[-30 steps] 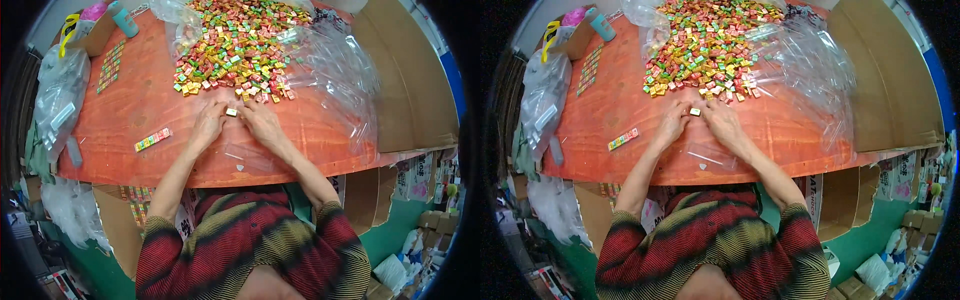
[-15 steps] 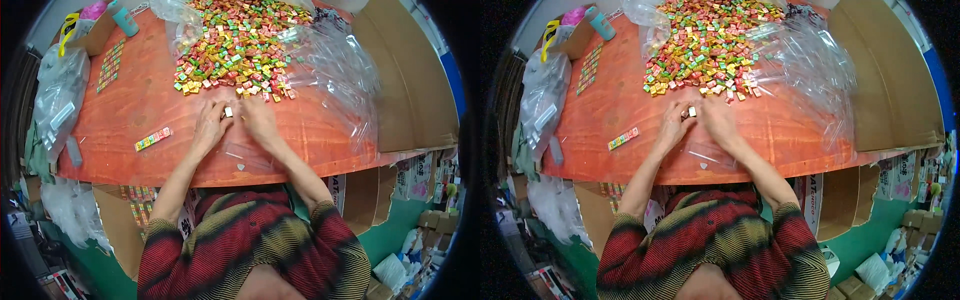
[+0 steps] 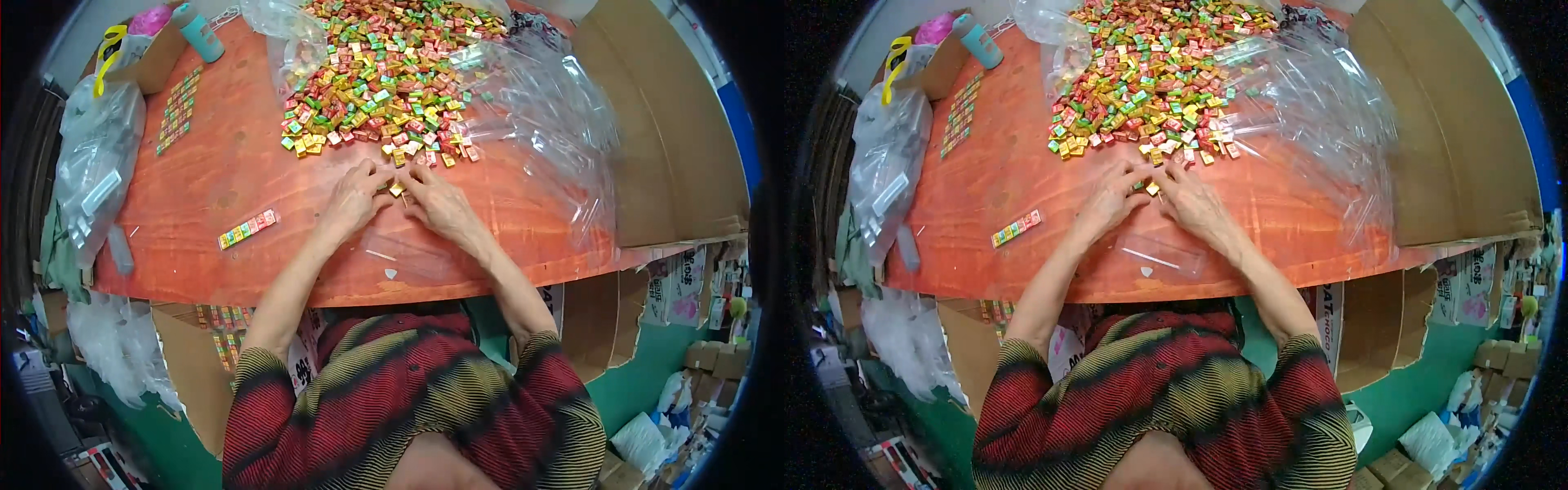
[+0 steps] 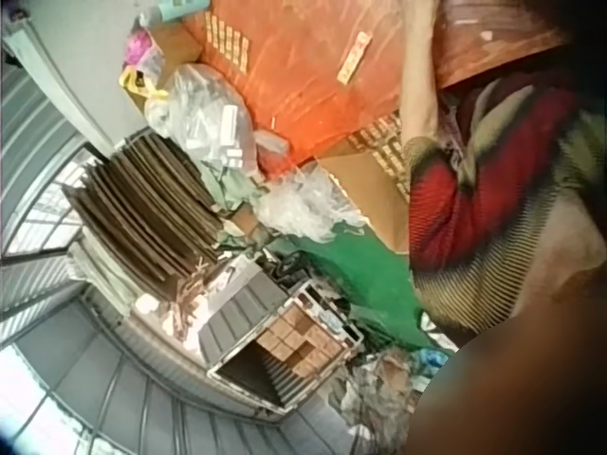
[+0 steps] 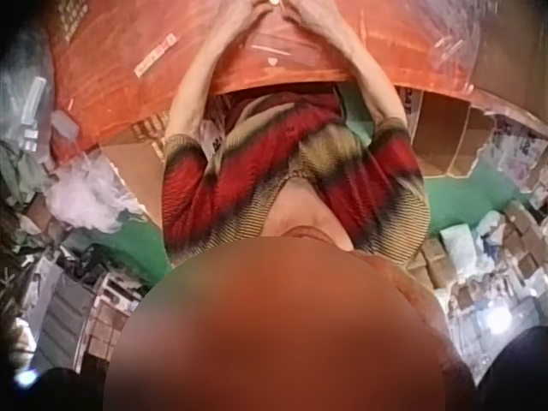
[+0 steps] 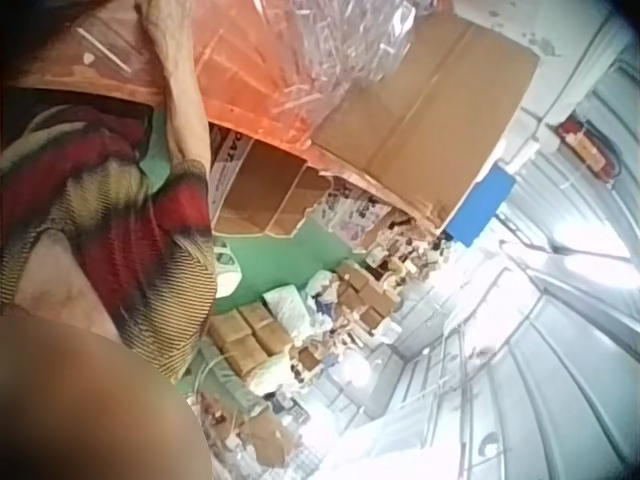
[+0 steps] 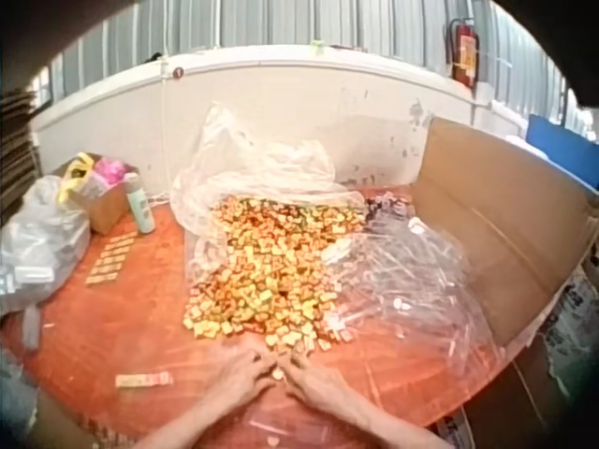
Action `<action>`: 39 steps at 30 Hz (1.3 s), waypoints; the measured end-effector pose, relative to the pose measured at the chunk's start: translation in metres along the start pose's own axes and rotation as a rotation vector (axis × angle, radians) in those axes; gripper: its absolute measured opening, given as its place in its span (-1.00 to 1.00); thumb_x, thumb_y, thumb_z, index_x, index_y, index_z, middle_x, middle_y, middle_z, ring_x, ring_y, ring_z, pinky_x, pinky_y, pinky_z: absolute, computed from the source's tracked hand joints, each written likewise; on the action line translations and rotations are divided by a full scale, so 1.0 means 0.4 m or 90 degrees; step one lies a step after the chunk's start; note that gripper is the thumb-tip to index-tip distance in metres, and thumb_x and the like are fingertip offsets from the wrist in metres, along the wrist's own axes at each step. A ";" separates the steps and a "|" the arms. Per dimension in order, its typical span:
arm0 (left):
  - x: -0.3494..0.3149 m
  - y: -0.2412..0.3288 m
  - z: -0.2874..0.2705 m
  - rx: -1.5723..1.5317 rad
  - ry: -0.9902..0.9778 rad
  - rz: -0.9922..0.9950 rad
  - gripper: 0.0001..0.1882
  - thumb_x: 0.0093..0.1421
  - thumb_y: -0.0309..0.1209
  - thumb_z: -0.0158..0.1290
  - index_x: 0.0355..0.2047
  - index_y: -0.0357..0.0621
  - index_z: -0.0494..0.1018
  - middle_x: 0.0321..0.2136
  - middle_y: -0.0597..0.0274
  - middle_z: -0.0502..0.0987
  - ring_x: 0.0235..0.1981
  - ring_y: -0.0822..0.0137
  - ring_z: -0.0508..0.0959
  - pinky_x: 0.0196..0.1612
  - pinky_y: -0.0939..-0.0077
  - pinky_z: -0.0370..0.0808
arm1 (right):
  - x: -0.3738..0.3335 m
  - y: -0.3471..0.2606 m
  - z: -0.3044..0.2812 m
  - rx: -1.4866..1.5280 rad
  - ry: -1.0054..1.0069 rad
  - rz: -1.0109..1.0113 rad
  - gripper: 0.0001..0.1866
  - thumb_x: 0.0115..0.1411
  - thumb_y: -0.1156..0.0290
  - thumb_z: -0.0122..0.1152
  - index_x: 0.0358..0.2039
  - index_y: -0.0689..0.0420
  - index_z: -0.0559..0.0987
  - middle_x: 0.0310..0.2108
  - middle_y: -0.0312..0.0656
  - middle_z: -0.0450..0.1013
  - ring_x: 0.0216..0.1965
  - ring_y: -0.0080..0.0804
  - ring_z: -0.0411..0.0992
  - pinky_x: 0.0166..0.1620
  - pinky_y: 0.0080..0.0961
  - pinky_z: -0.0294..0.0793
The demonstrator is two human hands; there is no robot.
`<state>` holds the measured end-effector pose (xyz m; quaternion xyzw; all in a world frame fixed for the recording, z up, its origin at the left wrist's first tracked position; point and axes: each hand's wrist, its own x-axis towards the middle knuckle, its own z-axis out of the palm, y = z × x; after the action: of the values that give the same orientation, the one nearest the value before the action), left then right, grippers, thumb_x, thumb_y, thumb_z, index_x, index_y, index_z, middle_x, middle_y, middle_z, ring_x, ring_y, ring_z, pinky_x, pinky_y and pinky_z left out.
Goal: The person is arranging small colorful wrapped items into neat rows on a wooden workbench.
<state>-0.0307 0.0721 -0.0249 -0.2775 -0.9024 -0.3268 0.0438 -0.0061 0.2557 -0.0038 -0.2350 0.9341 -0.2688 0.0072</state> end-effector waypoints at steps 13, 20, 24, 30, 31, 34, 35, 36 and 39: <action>0.027 -0.012 -0.014 -0.029 -0.047 0.028 -0.59 -0.12 -0.47 0.18 -0.18 -0.09 0.44 -0.34 0.11 0.37 -0.24 0.09 0.44 -0.21 0.29 0.40 | 0.025 0.029 0.020 -0.086 0.063 -0.046 -0.65 -0.09 0.42 0.23 -0.24 0.17 0.42 -0.25 -0.08 0.28 -0.22 -0.11 0.32 -0.22 -0.28 0.35; 0.011 0.007 -0.006 0.006 -0.038 -0.012 -0.58 -0.13 -0.43 0.20 -0.19 -0.12 0.40 -0.34 0.08 0.35 -0.28 0.06 0.43 -0.22 0.24 0.39 | 0.009 0.029 0.044 -0.108 0.146 -0.043 -0.68 -0.09 0.40 0.24 -0.29 0.19 0.43 -0.20 -0.06 0.28 -0.22 -0.09 0.31 -0.19 -0.27 0.34; -0.004 0.020 -0.022 -0.015 -0.051 -0.028 -0.54 -0.14 -0.41 0.21 -0.17 -0.11 0.39 -0.35 0.08 0.34 -0.29 0.05 0.42 -0.24 0.24 0.39 | 0.005 0.026 0.033 -0.070 0.123 -0.011 -0.63 -0.08 0.43 0.22 -0.21 0.19 0.43 -0.16 -0.05 0.29 -0.18 -0.10 0.31 -0.17 -0.28 0.35; -0.001 0.015 -0.014 -0.027 -0.044 -0.018 -0.52 -0.16 -0.38 0.23 -0.16 -0.11 0.39 -0.36 0.10 0.34 -0.29 0.06 0.42 -0.26 0.25 0.39 | -0.003 0.057 0.000 -0.095 0.058 -0.001 -0.64 0.06 0.55 -0.04 -0.07 0.13 0.38 -0.26 -0.06 0.31 -0.21 -0.08 0.35 -0.25 -0.27 0.38; -0.003 0.013 -0.009 -0.020 -0.031 -0.014 -0.53 -0.16 -0.38 0.23 -0.16 -0.08 0.40 -0.36 0.11 0.34 -0.29 0.07 0.42 -0.27 0.25 0.39 | -0.004 0.057 0.001 -0.080 0.051 0.011 -0.65 0.06 0.56 -0.06 -0.09 0.13 0.38 -0.28 -0.05 0.31 -0.22 -0.07 0.35 -0.26 -0.27 0.38; -0.006 0.022 0.002 0.001 -0.010 -0.018 -0.55 -0.15 -0.38 0.22 -0.18 -0.03 0.42 -0.37 0.12 0.33 -0.30 0.09 0.42 -0.28 0.25 0.40 | -0.015 0.049 0.002 -0.064 0.034 0.033 -0.68 0.06 0.56 -0.08 -0.12 0.14 0.39 -0.30 -0.05 0.31 -0.25 -0.07 0.36 -0.29 -0.26 0.38; -0.006 0.026 0.005 0.014 -0.002 -0.023 -0.57 -0.14 -0.37 0.22 -0.19 0.00 0.43 -0.38 0.13 0.33 -0.31 0.10 0.42 -0.30 0.26 0.40 | -0.019 0.047 0.001 -0.064 0.025 0.044 -0.70 0.06 0.55 -0.06 -0.15 0.15 0.39 -0.31 -0.05 0.31 -0.26 -0.07 0.36 -0.30 -0.27 0.38; -0.007 0.027 0.004 0.014 -0.002 -0.024 -0.57 -0.14 -0.37 0.22 -0.19 0.00 0.43 -0.38 0.13 0.33 -0.31 0.10 0.42 -0.30 0.26 0.40 | -0.020 0.048 0.001 -0.064 0.025 0.044 -0.70 0.06 0.55 -0.06 -0.15 0.15 0.39 -0.31 -0.05 0.31 -0.26 -0.07 0.36 -0.30 -0.27 0.38; -0.006 0.027 0.005 0.025 -0.004 -0.022 -0.59 -0.14 -0.36 0.21 -0.20 0.04 0.45 -0.40 0.13 0.31 -0.33 0.10 0.42 -0.31 0.26 0.40 | -0.023 0.060 -0.002 -0.061 0.027 0.048 -0.74 0.07 0.53 -0.05 -0.17 0.15 0.39 -0.30 -0.05 0.30 -0.26 -0.05 0.36 -0.30 -0.23 0.38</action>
<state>-0.0228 0.0791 -0.0210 -0.2617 -0.9135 -0.3088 0.0404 -0.0084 0.2779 -0.0162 -0.1943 0.9540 -0.2279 -0.0135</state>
